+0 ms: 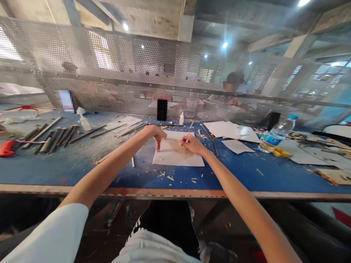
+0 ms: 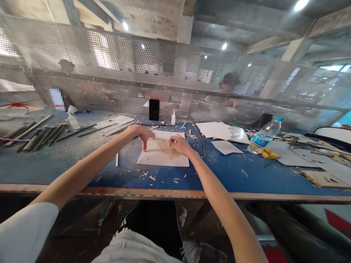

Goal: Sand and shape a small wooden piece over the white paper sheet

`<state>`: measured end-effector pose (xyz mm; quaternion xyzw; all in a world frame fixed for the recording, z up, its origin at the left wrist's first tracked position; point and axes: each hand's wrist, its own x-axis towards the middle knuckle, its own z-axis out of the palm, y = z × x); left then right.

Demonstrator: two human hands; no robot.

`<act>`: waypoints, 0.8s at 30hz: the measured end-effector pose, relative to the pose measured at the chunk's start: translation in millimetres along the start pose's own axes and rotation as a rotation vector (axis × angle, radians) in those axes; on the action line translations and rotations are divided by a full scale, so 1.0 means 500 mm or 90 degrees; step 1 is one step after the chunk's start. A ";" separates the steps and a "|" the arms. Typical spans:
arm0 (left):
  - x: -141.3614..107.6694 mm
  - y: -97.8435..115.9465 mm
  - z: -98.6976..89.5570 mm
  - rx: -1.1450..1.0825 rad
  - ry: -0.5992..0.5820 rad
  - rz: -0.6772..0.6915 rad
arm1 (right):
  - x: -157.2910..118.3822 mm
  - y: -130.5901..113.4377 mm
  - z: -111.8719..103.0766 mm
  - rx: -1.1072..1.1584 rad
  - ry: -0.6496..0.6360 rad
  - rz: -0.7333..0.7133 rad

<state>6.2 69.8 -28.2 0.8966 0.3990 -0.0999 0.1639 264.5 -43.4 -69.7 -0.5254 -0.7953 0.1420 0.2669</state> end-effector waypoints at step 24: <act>-0.009 0.009 -0.005 0.062 -0.033 -0.005 | 0.004 0.014 -0.020 -0.005 0.006 0.004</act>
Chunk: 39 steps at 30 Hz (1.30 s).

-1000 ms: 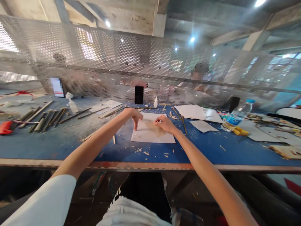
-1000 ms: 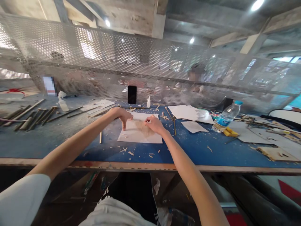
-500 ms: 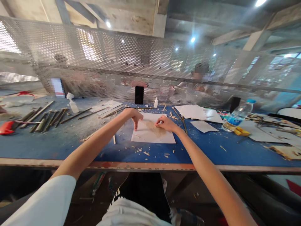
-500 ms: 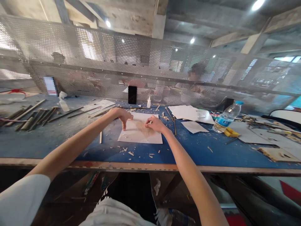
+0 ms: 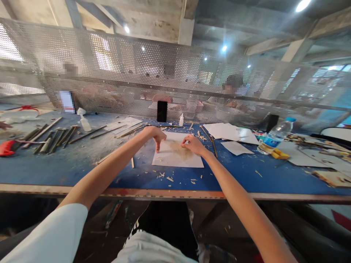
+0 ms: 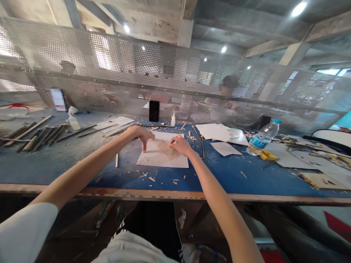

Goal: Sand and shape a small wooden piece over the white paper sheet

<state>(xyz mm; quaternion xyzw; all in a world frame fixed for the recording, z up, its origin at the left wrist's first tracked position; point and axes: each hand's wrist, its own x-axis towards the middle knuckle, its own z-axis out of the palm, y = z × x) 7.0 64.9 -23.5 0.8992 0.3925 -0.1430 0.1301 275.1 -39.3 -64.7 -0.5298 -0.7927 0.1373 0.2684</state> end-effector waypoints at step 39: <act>-0.011 0.026 -0.011 0.099 -0.099 -0.042 | -0.006 -0.006 0.000 0.018 -0.020 0.033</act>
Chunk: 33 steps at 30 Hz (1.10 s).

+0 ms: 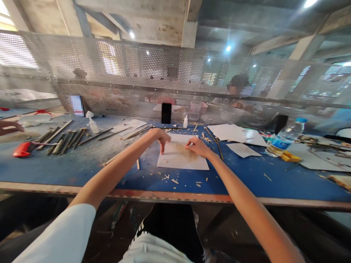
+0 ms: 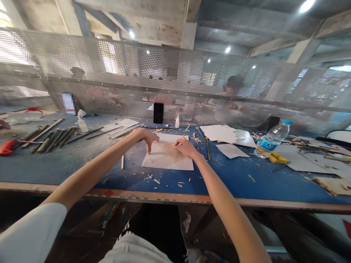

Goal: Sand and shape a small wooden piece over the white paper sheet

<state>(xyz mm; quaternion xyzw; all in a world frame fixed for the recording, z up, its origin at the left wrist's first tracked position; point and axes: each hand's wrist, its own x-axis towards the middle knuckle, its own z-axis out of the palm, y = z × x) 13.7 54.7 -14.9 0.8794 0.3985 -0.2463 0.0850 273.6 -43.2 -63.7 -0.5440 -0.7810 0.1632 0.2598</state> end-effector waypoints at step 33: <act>-0.011 0.009 -0.006 -0.016 0.007 0.027 | 0.001 0.005 0.004 -0.017 -0.044 -0.021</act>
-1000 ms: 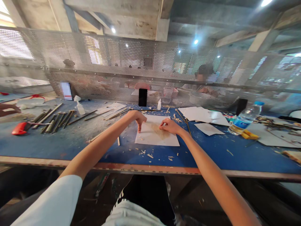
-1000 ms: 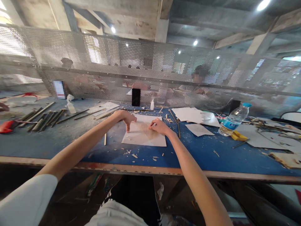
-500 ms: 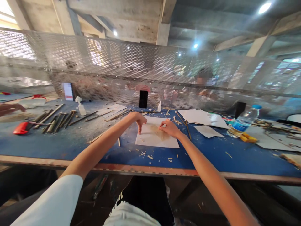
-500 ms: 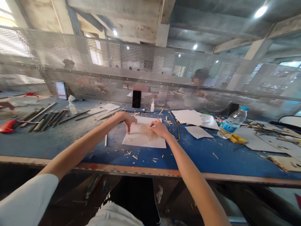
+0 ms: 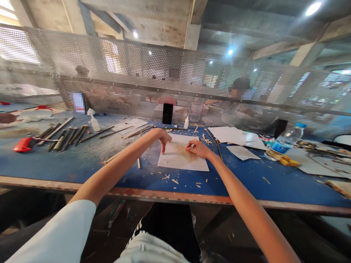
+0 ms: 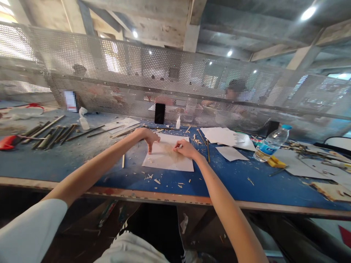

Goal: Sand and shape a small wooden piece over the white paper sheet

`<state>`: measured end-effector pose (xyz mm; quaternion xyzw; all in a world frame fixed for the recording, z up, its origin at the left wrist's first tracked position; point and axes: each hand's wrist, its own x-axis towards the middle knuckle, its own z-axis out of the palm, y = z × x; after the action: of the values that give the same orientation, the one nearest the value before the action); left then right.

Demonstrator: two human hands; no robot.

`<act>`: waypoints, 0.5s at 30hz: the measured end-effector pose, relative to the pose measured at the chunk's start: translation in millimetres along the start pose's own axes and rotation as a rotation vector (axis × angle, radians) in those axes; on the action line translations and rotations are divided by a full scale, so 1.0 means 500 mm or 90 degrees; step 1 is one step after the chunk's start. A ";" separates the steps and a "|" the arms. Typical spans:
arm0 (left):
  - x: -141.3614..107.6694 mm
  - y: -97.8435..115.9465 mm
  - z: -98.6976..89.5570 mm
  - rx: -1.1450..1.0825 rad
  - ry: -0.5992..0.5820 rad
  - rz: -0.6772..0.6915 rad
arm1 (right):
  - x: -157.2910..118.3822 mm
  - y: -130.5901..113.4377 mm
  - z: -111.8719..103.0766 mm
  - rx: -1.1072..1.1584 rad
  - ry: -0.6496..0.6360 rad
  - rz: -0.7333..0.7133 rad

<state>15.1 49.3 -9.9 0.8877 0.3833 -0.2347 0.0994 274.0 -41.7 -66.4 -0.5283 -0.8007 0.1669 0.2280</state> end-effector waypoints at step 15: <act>-0.011 0.009 -0.003 -0.014 -0.008 -0.020 | -0.002 0.000 0.003 -0.010 0.035 0.049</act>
<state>15.5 43.5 -6.2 0.8790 0.3989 -0.2376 0.1084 273.7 -42.5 -67.8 -0.5652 -0.7743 0.1543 0.2393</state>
